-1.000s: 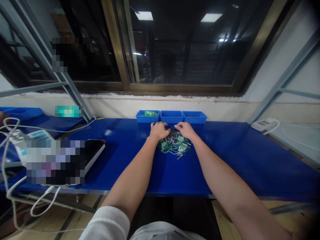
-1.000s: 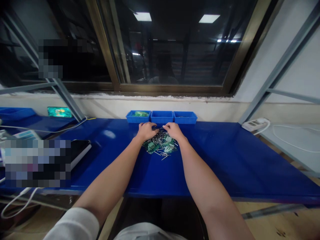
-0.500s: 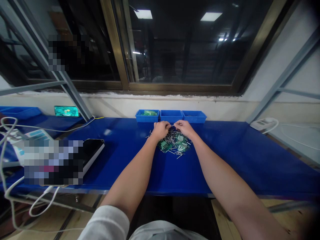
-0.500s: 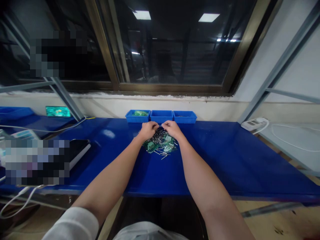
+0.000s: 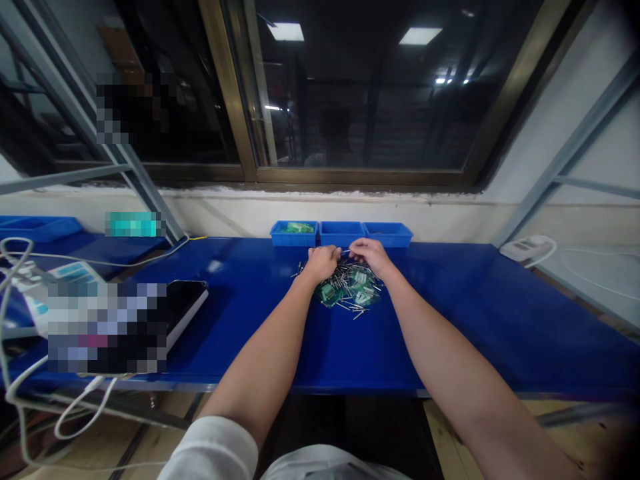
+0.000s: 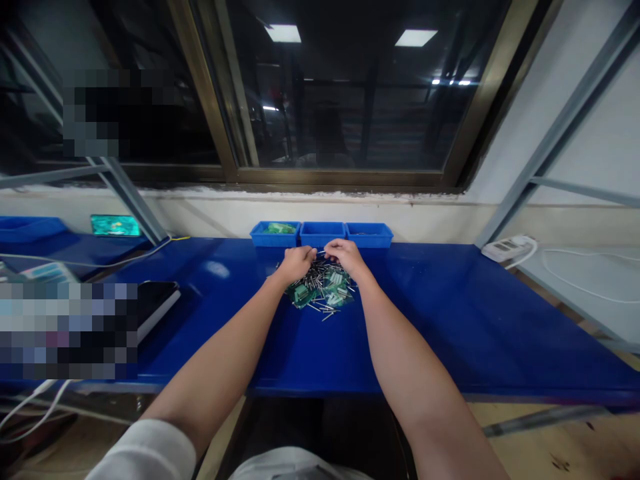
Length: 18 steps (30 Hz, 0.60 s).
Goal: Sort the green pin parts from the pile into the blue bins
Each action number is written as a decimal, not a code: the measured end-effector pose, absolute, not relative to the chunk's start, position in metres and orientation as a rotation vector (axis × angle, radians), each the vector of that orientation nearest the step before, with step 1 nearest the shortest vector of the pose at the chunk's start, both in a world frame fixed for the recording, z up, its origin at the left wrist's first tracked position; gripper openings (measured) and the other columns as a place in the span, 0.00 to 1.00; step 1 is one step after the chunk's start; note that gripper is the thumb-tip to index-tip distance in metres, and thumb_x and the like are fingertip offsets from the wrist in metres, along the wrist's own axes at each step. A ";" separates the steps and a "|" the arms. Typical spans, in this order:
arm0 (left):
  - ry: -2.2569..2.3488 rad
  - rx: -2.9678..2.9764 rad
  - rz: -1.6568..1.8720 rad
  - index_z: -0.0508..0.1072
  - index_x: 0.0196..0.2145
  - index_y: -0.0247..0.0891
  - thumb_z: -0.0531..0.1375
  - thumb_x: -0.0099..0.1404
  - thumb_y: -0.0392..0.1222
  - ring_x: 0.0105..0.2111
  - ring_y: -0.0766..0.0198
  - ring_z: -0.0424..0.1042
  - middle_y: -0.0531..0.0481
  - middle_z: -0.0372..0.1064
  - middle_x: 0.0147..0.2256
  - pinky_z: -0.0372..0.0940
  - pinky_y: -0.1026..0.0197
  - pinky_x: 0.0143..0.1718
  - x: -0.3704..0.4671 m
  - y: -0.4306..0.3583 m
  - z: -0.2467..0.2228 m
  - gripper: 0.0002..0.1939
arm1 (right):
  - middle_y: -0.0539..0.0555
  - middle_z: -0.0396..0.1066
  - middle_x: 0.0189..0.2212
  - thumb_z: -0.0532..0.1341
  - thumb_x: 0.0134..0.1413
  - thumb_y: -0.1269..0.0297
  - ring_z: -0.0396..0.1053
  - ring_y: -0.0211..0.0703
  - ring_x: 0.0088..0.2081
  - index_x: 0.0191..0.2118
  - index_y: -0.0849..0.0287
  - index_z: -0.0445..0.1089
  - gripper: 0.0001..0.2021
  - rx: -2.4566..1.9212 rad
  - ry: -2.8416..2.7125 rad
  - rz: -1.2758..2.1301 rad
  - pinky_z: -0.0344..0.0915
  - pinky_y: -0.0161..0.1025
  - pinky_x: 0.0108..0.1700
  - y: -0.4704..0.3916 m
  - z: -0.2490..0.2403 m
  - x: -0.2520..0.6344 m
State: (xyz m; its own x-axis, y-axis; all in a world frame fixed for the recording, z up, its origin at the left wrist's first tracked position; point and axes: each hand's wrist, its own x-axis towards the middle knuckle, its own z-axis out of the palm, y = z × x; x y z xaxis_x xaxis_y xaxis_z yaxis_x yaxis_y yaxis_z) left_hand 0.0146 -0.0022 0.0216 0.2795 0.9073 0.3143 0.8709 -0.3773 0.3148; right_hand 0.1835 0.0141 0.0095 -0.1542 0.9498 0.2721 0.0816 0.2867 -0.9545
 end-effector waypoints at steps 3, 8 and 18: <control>1.650 2.442 0.706 0.71 0.32 0.39 0.42 0.68 0.47 0.41 0.58 0.70 0.46 0.74 0.36 0.56 0.59 0.43 0.015 -0.003 0.021 0.20 | 0.51 0.70 0.21 0.62 0.38 0.57 0.63 0.36 0.22 0.26 0.61 0.70 0.12 -0.934 -1.473 1.099 0.56 0.33 0.24 0.014 0.009 0.186; 1.696 2.384 0.838 0.70 0.34 0.40 0.40 0.69 0.49 0.43 0.58 0.68 0.46 0.72 0.40 0.56 0.57 0.43 0.014 -0.003 0.023 0.22 | 0.53 0.72 0.24 0.60 0.39 0.56 0.65 0.37 0.24 0.29 0.61 0.70 0.13 -0.958 -1.320 1.057 0.55 0.32 0.23 0.019 0.009 0.190; 2.002 2.089 0.837 0.73 0.38 0.46 0.49 0.62 0.41 0.46 0.54 0.66 0.48 0.71 0.43 0.54 0.49 0.47 0.000 0.005 0.022 0.13 | 0.55 0.74 0.34 0.55 0.37 0.66 0.69 0.44 0.35 0.39 0.61 0.70 0.18 -1.229 -1.298 0.509 0.64 0.40 0.39 0.035 0.010 0.212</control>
State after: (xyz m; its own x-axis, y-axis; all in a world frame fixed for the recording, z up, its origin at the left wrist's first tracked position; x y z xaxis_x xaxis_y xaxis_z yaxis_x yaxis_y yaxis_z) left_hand 0.0002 0.0050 0.0223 -0.0334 0.9540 0.2978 0.8821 -0.1120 0.4576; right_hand 0.2125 0.0347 0.0102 0.2775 0.8553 0.4375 0.3306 0.3426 -0.8794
